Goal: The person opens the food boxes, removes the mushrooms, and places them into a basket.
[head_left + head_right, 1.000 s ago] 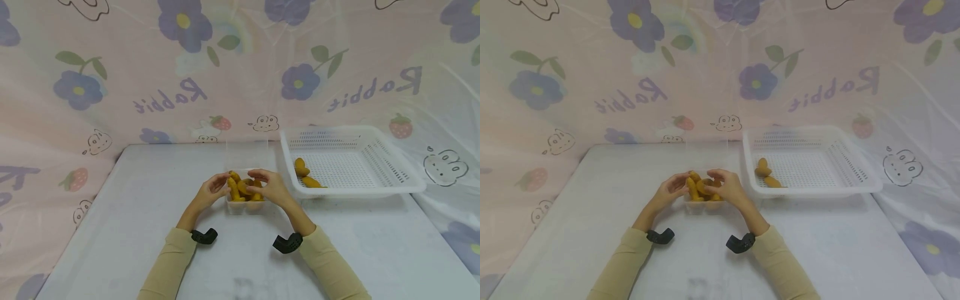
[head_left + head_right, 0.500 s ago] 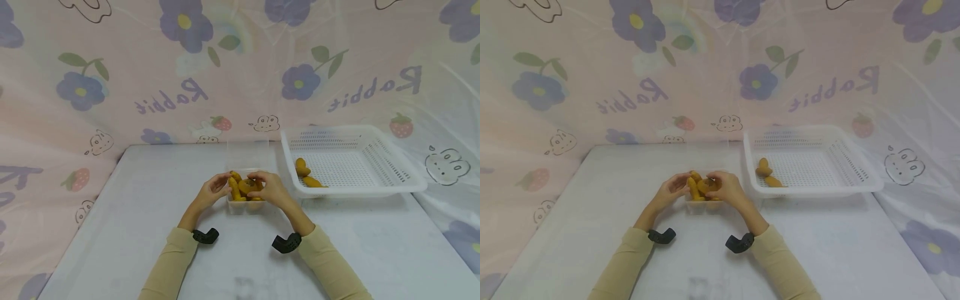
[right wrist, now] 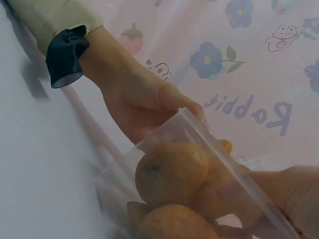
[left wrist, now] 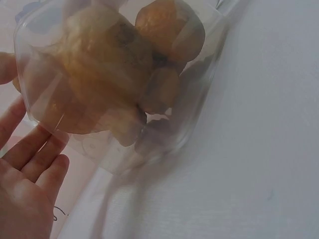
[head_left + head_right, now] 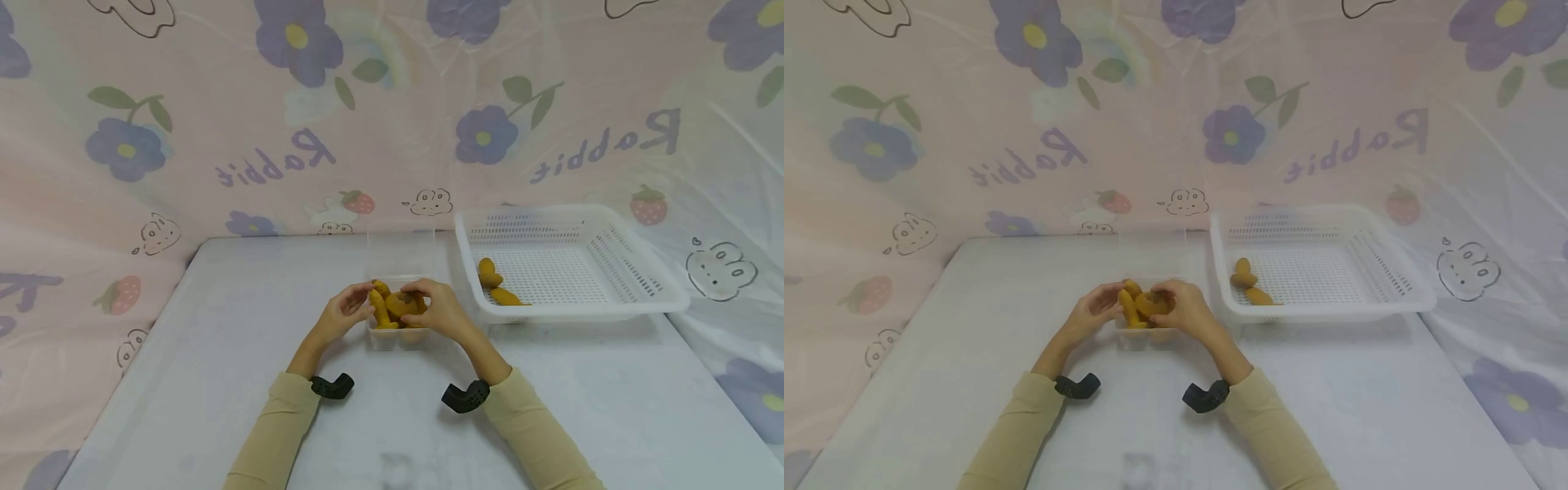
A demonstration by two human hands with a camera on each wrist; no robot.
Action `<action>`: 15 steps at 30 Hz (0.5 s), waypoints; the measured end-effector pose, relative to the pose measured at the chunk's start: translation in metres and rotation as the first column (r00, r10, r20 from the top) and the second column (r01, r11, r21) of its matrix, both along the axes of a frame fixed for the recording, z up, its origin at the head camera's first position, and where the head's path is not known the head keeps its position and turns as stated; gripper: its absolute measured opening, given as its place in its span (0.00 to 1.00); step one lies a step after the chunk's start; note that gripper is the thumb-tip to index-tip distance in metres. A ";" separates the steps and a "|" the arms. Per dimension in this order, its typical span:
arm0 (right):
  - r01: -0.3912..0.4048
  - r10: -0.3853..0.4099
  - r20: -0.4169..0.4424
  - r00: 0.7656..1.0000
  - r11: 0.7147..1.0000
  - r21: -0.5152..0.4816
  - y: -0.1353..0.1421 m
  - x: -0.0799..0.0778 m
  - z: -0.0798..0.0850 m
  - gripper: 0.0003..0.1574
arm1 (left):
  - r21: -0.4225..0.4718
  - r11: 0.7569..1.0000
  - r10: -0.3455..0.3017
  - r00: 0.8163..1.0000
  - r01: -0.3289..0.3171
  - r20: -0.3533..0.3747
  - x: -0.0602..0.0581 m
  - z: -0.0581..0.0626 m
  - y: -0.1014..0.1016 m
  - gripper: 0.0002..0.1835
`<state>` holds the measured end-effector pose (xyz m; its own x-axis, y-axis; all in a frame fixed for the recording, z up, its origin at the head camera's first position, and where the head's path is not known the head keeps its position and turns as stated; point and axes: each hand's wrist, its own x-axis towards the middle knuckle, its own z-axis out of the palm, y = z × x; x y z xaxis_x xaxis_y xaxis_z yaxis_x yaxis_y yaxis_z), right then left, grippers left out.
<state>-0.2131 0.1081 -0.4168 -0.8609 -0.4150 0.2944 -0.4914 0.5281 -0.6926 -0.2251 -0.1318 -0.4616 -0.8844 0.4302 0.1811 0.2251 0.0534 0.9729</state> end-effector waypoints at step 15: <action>0.018 -0.023 -0.041 0.999 0.992 -0.122 0.013 0.003 0.020 0.28 | 0.001 1.000 0.002 1.000 -0.002 0.008 0.001 0.002 0.000 0.27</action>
<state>-0.2100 0.1215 -0.3964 -0.8547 -0.3563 0.3776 -0.5113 0.4516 -0.7311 -0.2244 -0.1318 -0.4600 -0.8867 0.4281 0.1744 0.2170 0.0525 0.9748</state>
